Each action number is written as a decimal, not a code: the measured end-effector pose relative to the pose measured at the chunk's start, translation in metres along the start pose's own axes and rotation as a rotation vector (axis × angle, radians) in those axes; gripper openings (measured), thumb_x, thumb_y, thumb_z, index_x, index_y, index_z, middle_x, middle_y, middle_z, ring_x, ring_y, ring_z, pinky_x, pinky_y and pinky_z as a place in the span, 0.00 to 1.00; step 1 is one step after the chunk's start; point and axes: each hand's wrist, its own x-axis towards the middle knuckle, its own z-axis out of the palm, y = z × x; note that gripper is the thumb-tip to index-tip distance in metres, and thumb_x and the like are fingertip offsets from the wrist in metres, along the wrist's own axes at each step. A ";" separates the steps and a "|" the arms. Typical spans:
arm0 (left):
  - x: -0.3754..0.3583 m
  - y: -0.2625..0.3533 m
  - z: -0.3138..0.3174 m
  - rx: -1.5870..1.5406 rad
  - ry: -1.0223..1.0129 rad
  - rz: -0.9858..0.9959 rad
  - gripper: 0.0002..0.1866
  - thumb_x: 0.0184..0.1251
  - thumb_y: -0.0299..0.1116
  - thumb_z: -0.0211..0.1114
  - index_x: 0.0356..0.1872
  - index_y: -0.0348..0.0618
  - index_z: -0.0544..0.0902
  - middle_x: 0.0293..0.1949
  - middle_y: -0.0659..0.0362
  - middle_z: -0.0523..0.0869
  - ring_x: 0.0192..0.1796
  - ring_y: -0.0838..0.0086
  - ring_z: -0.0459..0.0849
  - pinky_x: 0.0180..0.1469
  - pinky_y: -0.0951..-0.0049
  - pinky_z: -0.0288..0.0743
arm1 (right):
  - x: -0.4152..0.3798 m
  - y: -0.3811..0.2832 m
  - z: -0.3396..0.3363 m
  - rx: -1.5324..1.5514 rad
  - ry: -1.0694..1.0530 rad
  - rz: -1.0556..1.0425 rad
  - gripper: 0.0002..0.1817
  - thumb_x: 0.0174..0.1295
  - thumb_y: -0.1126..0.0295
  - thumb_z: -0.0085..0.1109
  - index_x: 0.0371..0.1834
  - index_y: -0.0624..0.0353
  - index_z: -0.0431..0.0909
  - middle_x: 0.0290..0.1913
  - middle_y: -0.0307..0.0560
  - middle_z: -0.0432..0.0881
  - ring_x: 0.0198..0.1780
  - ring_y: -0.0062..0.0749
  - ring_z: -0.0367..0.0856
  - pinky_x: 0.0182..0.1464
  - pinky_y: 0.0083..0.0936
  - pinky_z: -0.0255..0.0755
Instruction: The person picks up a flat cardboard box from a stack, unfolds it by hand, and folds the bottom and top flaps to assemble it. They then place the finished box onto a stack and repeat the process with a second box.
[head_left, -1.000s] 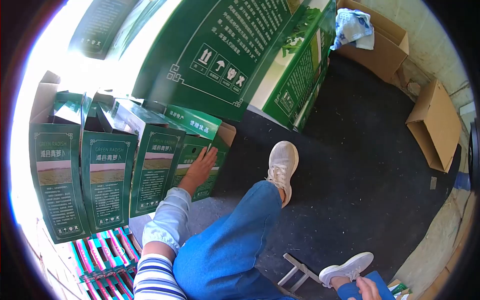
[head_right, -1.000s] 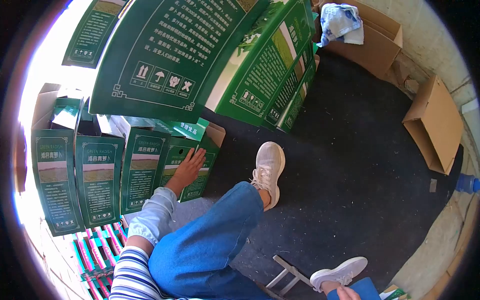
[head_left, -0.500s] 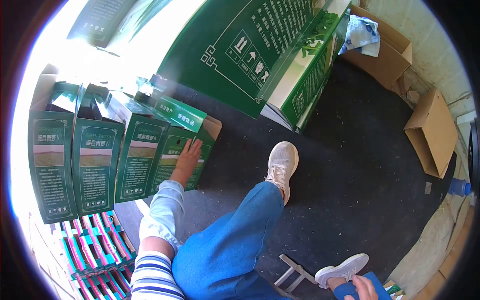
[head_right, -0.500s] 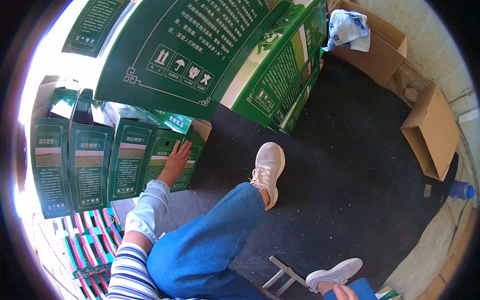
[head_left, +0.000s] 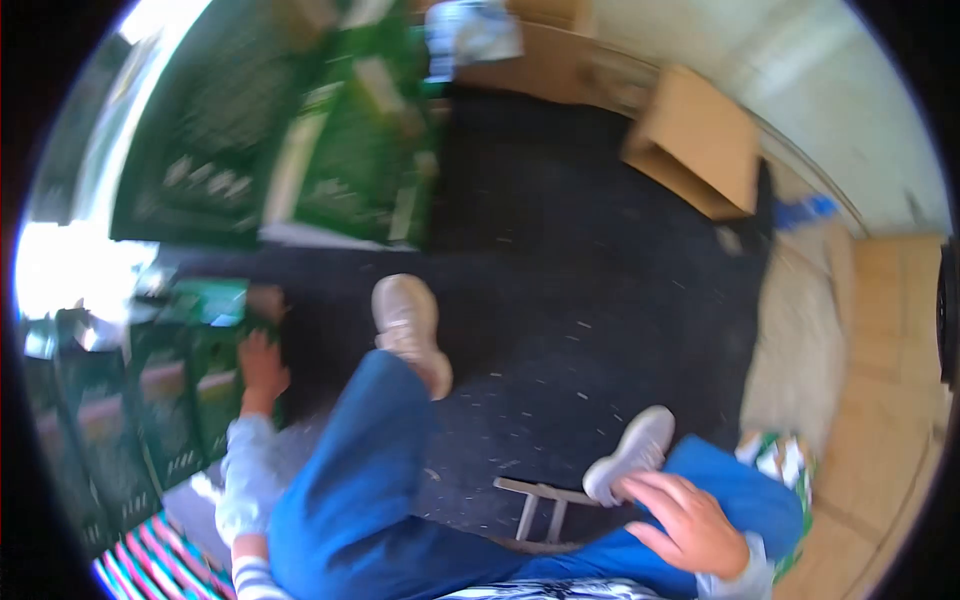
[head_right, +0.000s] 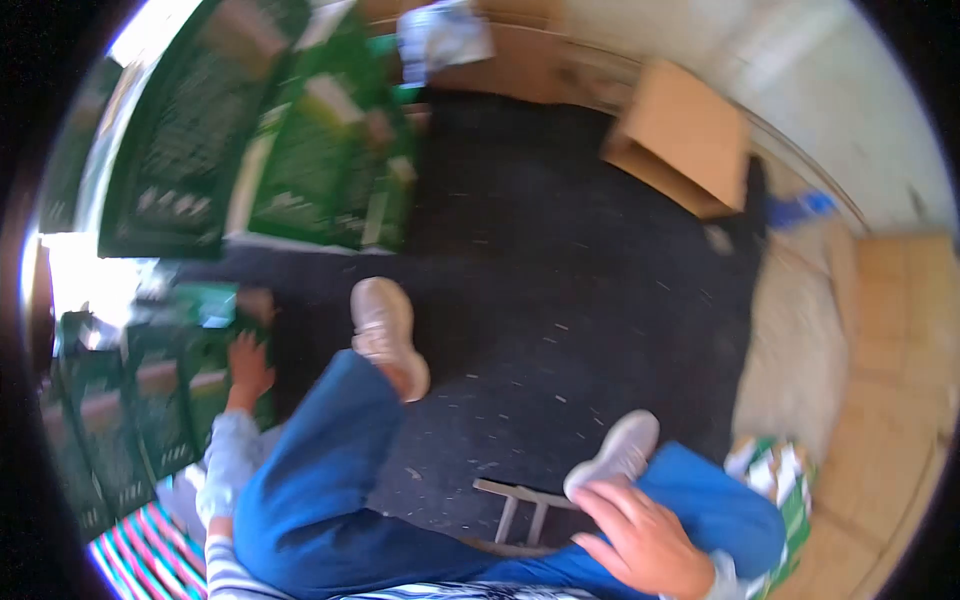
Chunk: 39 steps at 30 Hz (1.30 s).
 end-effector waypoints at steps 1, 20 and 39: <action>0.004 0.016 -0.017 -0.074 -0.052 -0.020 0.28 0.47 0.39 0.69 0.52 0.42 0.78 0.62 0.44 0.69 0.68 0.52 0.62 0.68 0.49 0.53 | -0.006 -0.008 -0.002 0.003 0.005 0.000 0.25 0.60 0.63 0.59 0.59 0.62 0.69 0.54 0.54 0.73 0.51 0.46 0.77 0.50 0.34 0.73; -0.141 0.160 -0.363 -1.202 -0.038 0.672 0.34 0.62 0.54 0.58 0.58 0.33 0.72 0.60 0.47 0.73 0.64 0.60 0.70 0.67 0.65 0.58 | -0.084 -0.026 0.024 -0.299 0.770 -0.136 0.16 0.57 0.65 0.59 0.46 0.60 0.73 0.33 0.45 0.72 0.37 0.37 0.76 0.37 0.32 0.72; -0.165 0.180 -0.354 -0.361 0.233 0.545 0.18 0.57 0.46 0.65 0.32 0.38 0.77 0.31 0.49 0.80 0.39 0.53 0.79 0.43 0.59 0.70 | -0.387 0.161 0.367 -0.241 0.841 1.659 0.44 0.46 0.65 0.70 0.68 0.55 0.58 0.71 0.59 0.53 0.70 0.58 0.53 0.66 0.54 0.54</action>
